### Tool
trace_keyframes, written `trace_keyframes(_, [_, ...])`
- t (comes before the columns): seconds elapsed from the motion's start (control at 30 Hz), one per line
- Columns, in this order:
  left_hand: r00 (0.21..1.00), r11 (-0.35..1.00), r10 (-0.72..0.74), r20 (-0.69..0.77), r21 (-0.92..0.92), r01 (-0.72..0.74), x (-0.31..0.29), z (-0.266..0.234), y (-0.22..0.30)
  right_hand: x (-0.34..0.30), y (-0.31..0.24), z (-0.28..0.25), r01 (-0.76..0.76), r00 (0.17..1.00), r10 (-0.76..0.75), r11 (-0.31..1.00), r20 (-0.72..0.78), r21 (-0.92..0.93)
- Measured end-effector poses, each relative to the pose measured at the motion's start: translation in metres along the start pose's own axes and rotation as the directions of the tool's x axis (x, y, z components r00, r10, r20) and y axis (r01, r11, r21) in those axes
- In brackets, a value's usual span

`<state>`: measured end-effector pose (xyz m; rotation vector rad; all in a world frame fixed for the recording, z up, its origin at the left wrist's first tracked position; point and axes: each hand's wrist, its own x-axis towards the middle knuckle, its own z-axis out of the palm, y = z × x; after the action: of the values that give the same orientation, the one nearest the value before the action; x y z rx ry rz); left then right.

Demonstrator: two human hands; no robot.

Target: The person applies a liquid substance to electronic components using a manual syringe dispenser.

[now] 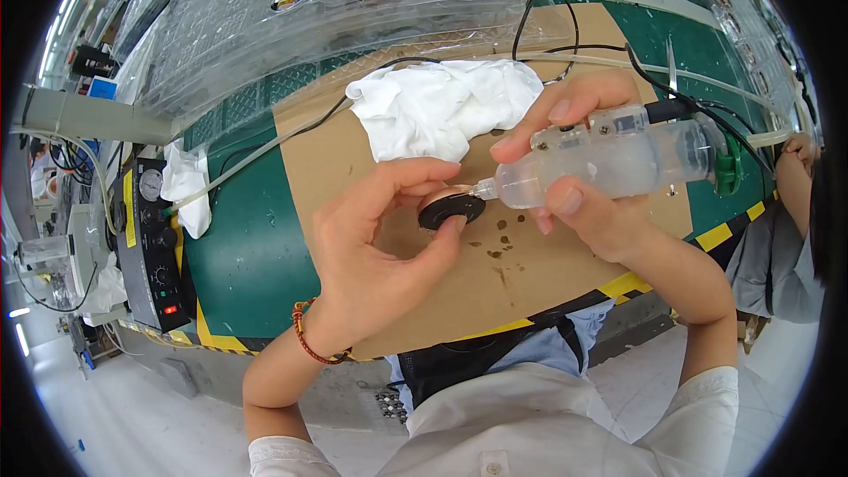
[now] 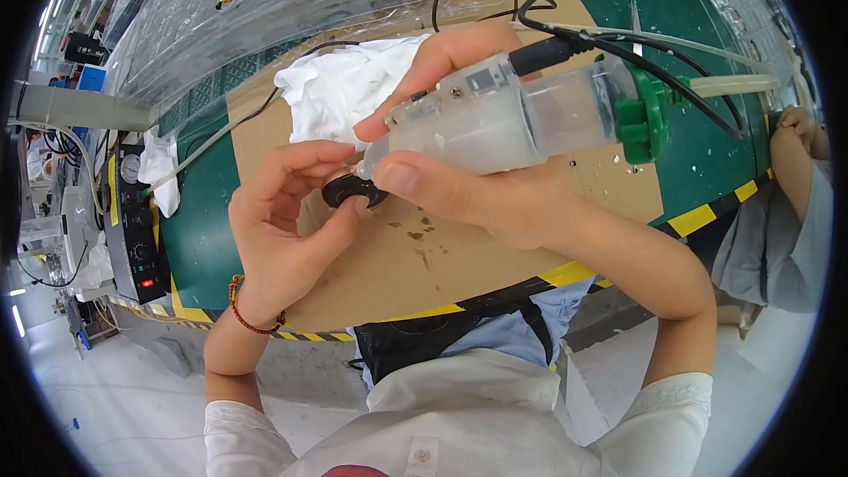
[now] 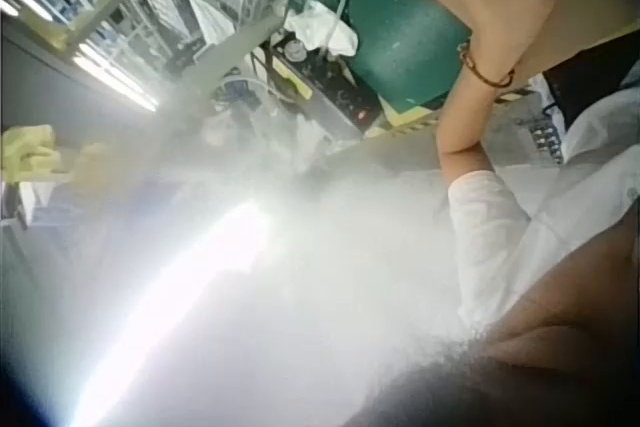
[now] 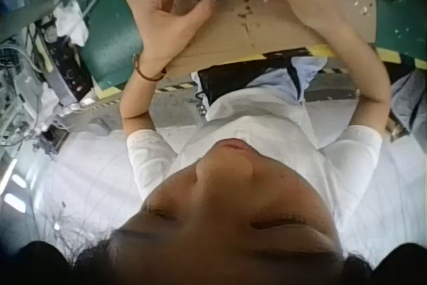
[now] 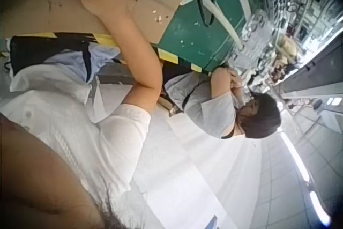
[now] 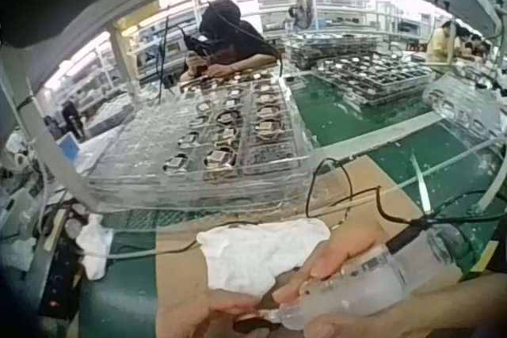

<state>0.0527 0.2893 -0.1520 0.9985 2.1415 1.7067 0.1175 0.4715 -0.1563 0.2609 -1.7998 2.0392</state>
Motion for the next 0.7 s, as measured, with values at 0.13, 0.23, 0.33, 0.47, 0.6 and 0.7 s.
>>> trace_keyframes(0.13, [1.0, 1.0, -0.007, 0.009, 0.016, 0.007, -0.0002, -0.0003, 0.0012, 0.0003, 0.0021, 0.0003, -0.005, 1.0, 0.005, 1.0, 0.029, 0.016])
trace_keyframes(0.23, [1.0, 1.0, -0.015, 0.011, 0.016, 0.015, -0.0002, -0.0002, 0.0015, 0.0005, 0.0007, 0.0013, -0.012, 0.999, 0.011, 1.0, 0.035, 0.027])
trace_keyframes(0.33, [1.0, 1.0, -0.008, 0.005, 0.004, 0.008, -0.0004, 0.0001, 0.0009, 0.0003, 0.0017, 0.0002, -0.006, 0.999, 0.005, 1.0, 0.033, 0.024])
trace_keyframes(0.47, [1.0, 1.0, -0.009, 0.001, -0.012, 0.009, -0.0007, 0.0, 0.0008, -0.0001, 0.002, 0.0003, -0.008, 1.0, 0.007, 1.0, 0.017, 0.027])
trace_keyframes(0.6, [1.0, 1.0, -0.015, 0.002, -0.017, 0.015, -0.0011, -0.0005, 0.0011, 0.0003, 0.001, 0.0002, -0.009, 1.0, 0.009, 0.999, 0.016, 0.032])
trace_keyframes(0.7, [1.0, 0.999, -0.024, 0.0, -0.031, 0.024, -0.0015, -0.0006, 0.0009, 0.0005, 0.0, 0.0005, -0.011, 1.0, 0.011, 0.999, 0.009, 0.03])
